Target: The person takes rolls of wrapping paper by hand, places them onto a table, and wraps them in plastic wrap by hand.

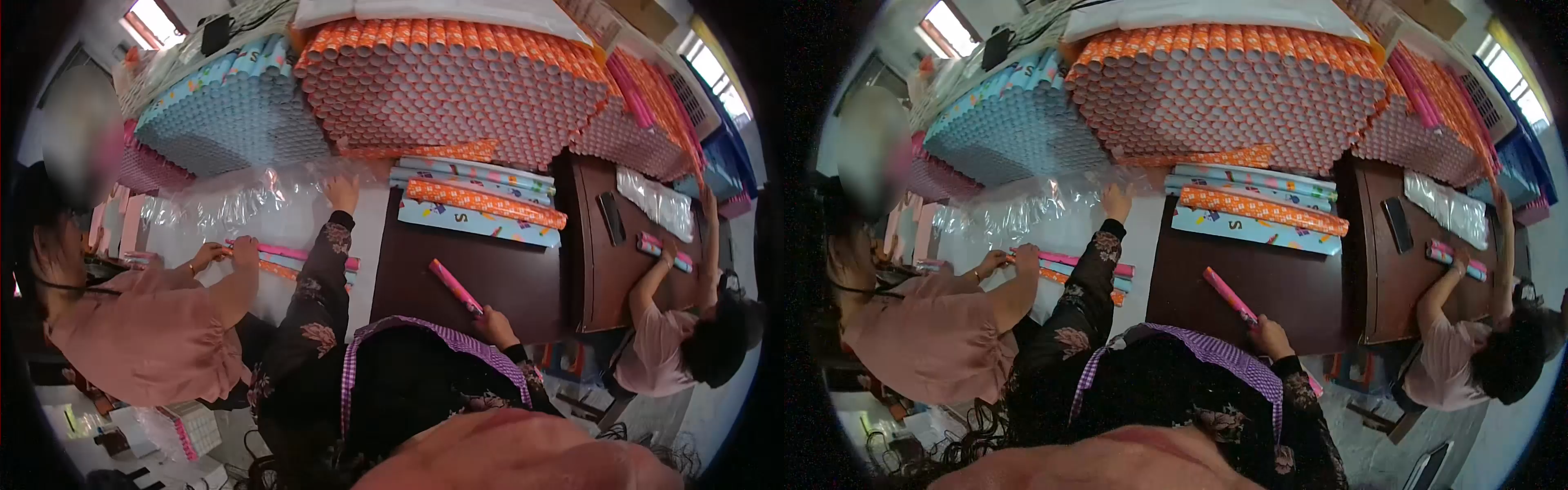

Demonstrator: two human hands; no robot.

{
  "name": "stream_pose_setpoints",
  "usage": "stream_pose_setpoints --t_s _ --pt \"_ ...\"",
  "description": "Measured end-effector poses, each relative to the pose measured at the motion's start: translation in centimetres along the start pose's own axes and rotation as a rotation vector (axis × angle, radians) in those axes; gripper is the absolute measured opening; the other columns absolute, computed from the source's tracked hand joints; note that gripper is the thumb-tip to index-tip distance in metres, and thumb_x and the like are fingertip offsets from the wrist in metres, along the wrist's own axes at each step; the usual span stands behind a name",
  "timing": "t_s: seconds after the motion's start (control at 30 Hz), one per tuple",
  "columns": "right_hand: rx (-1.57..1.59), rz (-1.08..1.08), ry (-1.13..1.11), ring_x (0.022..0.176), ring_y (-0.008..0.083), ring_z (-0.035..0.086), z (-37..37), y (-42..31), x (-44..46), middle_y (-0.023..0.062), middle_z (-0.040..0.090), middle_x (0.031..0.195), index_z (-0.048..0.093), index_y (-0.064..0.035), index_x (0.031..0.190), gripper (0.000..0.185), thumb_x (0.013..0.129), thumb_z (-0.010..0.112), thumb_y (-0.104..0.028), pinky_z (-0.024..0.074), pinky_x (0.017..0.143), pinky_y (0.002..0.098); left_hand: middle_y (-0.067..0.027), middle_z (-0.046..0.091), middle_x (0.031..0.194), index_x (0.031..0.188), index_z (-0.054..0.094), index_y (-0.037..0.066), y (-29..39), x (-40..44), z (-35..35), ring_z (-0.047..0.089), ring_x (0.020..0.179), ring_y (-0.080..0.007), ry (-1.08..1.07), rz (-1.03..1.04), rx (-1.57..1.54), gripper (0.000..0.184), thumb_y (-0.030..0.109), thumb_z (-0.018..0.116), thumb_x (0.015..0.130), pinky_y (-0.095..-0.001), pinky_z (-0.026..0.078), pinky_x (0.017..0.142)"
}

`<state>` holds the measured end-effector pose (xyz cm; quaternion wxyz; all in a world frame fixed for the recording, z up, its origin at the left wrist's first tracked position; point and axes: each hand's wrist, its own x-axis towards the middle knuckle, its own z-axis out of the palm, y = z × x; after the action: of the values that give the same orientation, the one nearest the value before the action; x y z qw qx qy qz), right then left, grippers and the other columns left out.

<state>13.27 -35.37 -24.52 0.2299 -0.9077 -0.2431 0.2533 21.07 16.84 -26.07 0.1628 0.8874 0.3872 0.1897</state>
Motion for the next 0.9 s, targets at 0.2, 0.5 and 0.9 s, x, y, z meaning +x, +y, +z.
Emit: stream_pose_setpoints --t_s 0.2,0.5,0.9 --pt "0.028 0.013 -0.007 0.079 0.0457 0.059 0.5 0.6 0.3 0.0281 0.061 0.079 0.051 -0.0003 0.088 0.035 0.075 0.070 -0.026 0.0470 0.069 0.0517 -0.0223 0.055 0.111 0.101 0.059 -0.003 0.2 1.4 0.5 0.049 0.109 -0.0396 -0.005 -0.077 0.148 0.056 0.048 0.064 0.078 -0.0493 0.039 0.092" --pt "-0.014 0.002 -0.051 0.076 0.0467 0.058 -0.2 -0.7 0.4 0.0281 0.060 0.077 0.048 0.0019 0.085 0.037 0.078 0.068 -0.028 0.0455 0.065 0.0529 -0.0225 0.049 0.125 0.118 0.051 -0.002 -0.4 2.9 1.0 0.047 0.114 -0.0370 -0.201 -0.199 0.194 0.064 0.049 0.062 0.080 -0.0488 0.034 0.097" --pt "-0.053 0.093 -0.129 0.078 0.0471 0.058 -0.1 -0.2 0.9 0.0295 0.060 0.079 0.048 0.0022 0.088 0.039 0.079 0.067 -0.030 0.0455 0.066 0.0518 -0.0155 0.058 0.107 0.103 0.063 0.008 -1.2 3.9 1.6 0.053 0.100 -0.0322 -0.124 -0.138 0.336 0.031 0.029 0.062 0.081 -0.0410 0.042 0.087"
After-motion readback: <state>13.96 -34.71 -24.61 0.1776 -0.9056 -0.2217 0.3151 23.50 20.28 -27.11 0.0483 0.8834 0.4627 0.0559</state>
